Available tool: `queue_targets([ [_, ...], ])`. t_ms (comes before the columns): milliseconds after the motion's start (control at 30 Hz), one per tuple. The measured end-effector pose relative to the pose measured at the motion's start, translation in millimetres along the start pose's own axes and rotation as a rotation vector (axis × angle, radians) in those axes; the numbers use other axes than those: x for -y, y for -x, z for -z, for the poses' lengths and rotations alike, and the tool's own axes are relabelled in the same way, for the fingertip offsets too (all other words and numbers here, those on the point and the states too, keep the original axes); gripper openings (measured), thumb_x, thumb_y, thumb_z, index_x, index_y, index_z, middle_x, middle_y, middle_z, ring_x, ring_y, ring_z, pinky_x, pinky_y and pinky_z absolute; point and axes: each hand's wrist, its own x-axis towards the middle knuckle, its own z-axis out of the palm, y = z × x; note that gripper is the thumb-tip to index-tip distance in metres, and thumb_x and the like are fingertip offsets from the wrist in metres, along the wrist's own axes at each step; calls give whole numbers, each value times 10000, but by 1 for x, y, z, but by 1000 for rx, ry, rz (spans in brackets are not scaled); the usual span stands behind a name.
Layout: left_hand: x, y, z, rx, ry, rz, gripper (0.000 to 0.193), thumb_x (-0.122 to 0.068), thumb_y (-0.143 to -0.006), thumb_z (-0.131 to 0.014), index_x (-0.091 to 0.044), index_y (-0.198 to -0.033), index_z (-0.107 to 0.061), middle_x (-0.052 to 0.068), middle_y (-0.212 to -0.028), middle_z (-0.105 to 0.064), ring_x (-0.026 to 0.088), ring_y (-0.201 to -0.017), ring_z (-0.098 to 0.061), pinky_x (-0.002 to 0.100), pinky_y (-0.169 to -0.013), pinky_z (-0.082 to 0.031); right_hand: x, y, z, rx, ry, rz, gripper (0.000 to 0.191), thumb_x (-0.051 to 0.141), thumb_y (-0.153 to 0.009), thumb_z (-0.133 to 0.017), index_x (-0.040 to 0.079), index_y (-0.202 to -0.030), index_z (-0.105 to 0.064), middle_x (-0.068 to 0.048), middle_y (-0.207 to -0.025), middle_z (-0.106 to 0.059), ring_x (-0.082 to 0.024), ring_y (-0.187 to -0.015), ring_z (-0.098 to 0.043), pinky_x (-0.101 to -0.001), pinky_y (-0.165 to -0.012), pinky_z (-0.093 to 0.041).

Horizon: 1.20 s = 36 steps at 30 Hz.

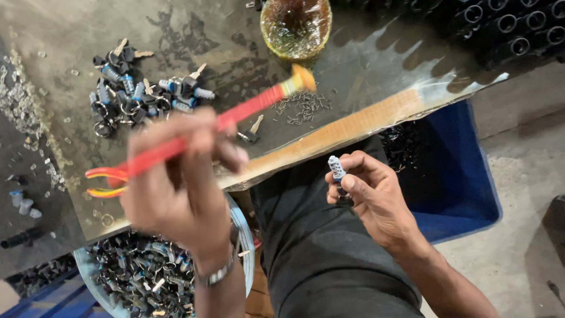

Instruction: The person sits at a workbench applying a yellow grease from a container onto small lock plug components using a red brush, then presses and fits the parts together by hand and sets the finished assemblies on the bench. They repeatedly pick new components from a large bin and place completed ones aside.

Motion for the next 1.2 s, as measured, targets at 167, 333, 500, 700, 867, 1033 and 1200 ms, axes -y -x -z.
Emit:
queue_targets([
  [167, -8, 52, 14, 14, 87, 131, 243, -188, -1163, -630, 48, -1109, -601, 155, -904, -679, 168, -627, -704, 241, -558, -576, -1, 0, 1, -9, -82, -109, 258, 148, -937, -751, 10, -1122, -636, -132, -1001, -699, -166, -827, -676, -358, -766, -578],
  [333, 4, 77, 24, 55, 172, 255, 249, -213, -1118, -631, 33, -1138, -601, 170, -945, -684, 173, -635, -716, 245, -549, -589, -2, 1, 2, -9, -101, -147, 244, 166, -947, -743, 19, -1108, -634, -125, -1003, -704, -142, -810, -664, -342, -761, -570],
  [500, 10, 83, 25, 31, 187, 279, 193, -170, -1096, -621, 23, -1099, -605, 170, -971, -682, 160, -633, -711, 221, -505, -554, -1, 1, 2, -28, -102, -160, 234, 172, -958, -730, 23, -1110, -634, -118, -990, -702, -128, -796, -653, -329, -739, -558],
  [700, 13, 83, 25, 69, 198, 263, 144, -106, -1096, -610, 37, -1111, -616, 173, -994, -685, 169, -678, -721, 240, -552, -592, 0, 1, 3, -16, -100, -150, 221, 162, -970, -717, 16, -1114, -636, -123, -996, -702, -133, -787, -649, -329, -730, -554],
  [867, 12, 78, 24, 142, 215, 279, 131, -71, -1093, -602, 55, -1118, -623, 187, -1037, -700, 179, -725, -726, 250, -593, -594, 2, 3, 3, -89, -102, -169, 202, 138, -960, -703, 30, -1117, -636, -124, -988, -701, -140, -786, -654, -330, -731, -555],
  [1033, 9, 64, 23, 246, 99, 179, 133, -64, -1136, -595, 59, -1122, -645, 194, -975, -705, 183, -698, -725, 252, -584, -593, 3, 0, 8, -118, -50, -147, 184, 122, -964, -691, 23, -1113, -645, -129, -989, -700, -152, -774, -656, -349, -728, -567],
  [1200, 13, 23, 16, -89, 148, 55, 189, -179, -1149, -600, 8, -1154, -584, 138, -886, -710, 153, -544, -669, 273, -494, -531, 14, 15, 27, -153, 284, 126, 190, 51, -930, -701, 3, -1109, -661, -133, -1021, -706, -183, -807, -696, -344, -762, -586],
])
